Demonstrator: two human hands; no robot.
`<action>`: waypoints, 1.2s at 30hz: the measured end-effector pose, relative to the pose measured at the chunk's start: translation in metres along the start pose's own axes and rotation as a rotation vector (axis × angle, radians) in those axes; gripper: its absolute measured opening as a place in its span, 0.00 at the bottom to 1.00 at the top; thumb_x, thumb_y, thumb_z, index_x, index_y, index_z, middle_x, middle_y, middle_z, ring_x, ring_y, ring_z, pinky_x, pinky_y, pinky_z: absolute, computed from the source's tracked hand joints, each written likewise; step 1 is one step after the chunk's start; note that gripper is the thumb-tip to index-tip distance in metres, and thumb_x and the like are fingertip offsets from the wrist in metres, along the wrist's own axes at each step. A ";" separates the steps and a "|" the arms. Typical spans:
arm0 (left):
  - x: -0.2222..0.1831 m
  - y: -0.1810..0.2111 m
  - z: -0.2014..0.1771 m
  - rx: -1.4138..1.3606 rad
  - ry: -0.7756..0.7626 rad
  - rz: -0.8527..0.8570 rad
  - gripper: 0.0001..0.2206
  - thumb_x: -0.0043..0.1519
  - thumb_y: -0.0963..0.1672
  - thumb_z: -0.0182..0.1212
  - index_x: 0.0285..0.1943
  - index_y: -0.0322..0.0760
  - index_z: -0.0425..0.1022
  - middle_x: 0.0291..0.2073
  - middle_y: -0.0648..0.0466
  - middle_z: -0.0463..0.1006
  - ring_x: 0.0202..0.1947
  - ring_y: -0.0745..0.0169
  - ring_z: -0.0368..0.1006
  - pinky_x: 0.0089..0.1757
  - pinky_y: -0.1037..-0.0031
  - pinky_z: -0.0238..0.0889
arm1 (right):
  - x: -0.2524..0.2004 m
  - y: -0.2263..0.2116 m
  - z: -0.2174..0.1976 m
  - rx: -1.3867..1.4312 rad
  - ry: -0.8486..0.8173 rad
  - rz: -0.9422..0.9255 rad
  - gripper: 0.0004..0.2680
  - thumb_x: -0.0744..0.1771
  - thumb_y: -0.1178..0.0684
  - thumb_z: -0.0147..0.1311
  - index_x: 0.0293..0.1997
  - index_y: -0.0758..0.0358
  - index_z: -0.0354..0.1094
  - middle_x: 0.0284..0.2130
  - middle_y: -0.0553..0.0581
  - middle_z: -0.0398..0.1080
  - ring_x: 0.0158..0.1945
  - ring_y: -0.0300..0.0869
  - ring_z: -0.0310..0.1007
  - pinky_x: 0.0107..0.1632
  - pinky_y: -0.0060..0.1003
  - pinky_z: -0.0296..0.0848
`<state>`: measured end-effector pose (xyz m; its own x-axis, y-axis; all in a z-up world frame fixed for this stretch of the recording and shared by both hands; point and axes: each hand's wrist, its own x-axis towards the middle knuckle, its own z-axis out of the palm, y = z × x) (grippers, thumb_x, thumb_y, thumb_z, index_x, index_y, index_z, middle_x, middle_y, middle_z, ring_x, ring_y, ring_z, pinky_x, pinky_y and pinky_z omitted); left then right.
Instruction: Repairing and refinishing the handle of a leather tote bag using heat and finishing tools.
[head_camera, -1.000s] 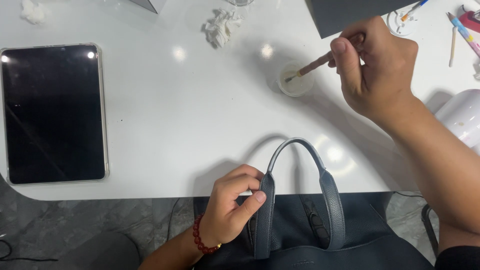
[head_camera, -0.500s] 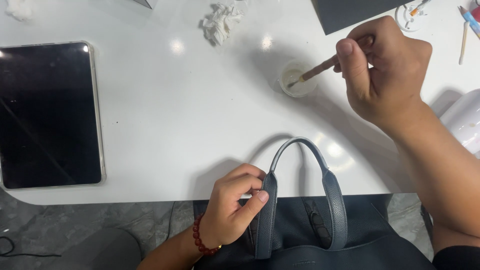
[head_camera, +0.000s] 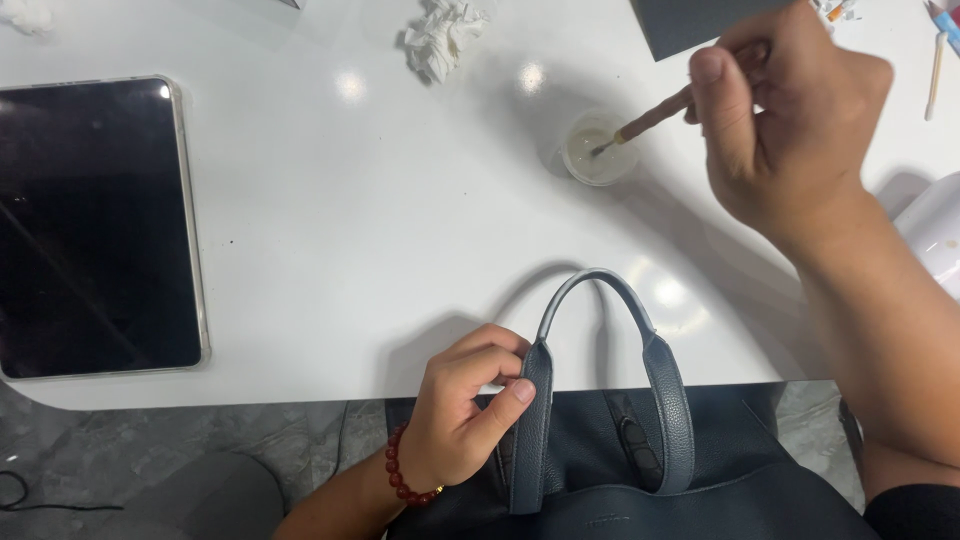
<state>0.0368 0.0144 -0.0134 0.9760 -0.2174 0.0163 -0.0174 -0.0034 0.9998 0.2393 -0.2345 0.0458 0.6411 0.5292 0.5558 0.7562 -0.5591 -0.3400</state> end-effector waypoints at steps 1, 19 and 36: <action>-0.001 0.000 -0.001 -0.005 0.000 -0.001 0.10 0.64 0.43 0.60 0.34 0.26 0.75 0.38 0.45 0.79 0.32 0.64 0.74 0.34 0.76 0.68 | -0.004 0.004 0.000 0.034 0.010 0.033 0.06 0.78 0.64 0.45 0.45 0.74 0.61 0.28 0.57 0.72 0.33 0.40 0.79 0.35 0.27 0.73; 0.000 -0.004 -0.004 0.012 0.018 0.019 0.10 0.63 0.43 0.61 0.34 0.27 0.76 0.36 0.45 0.80 0.31 0.64 0.75 0.33 0.76 0.66 | -0.005 0.006 0.002 -0.031 -0.026 -0.005 0.04 0.77 0.64 0.43 0.47 0.73 0.60 0.32 0.57 0.73 0.37 0.40 0.80 0.37 0.25 0.73; 0.008 0.015 0.000 -0.027 -0.008 -0.065 0.10 0.65 0.41 0.58 0.45 0.24 0.77 0.44 0.43 0.80 0.39 0.62 0.76 0.42 0.75 0.72 | 0.017 -0.009 -0.004 0.049 -0.064 -0.049 0.05 0.71 0.67 0.60 0.39 0.75 0.68 0.28 0.59 0.73 0.26 0.39 0.71 0.31 0.29 0.67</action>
<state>0.0444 0.0121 0.0013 0.9732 -0.2250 -0.0484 0.0518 0.0089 0.9986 0.2428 -0.2232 0.0615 0.6089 0.5959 0.5236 0.7915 -0.5005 -0.3509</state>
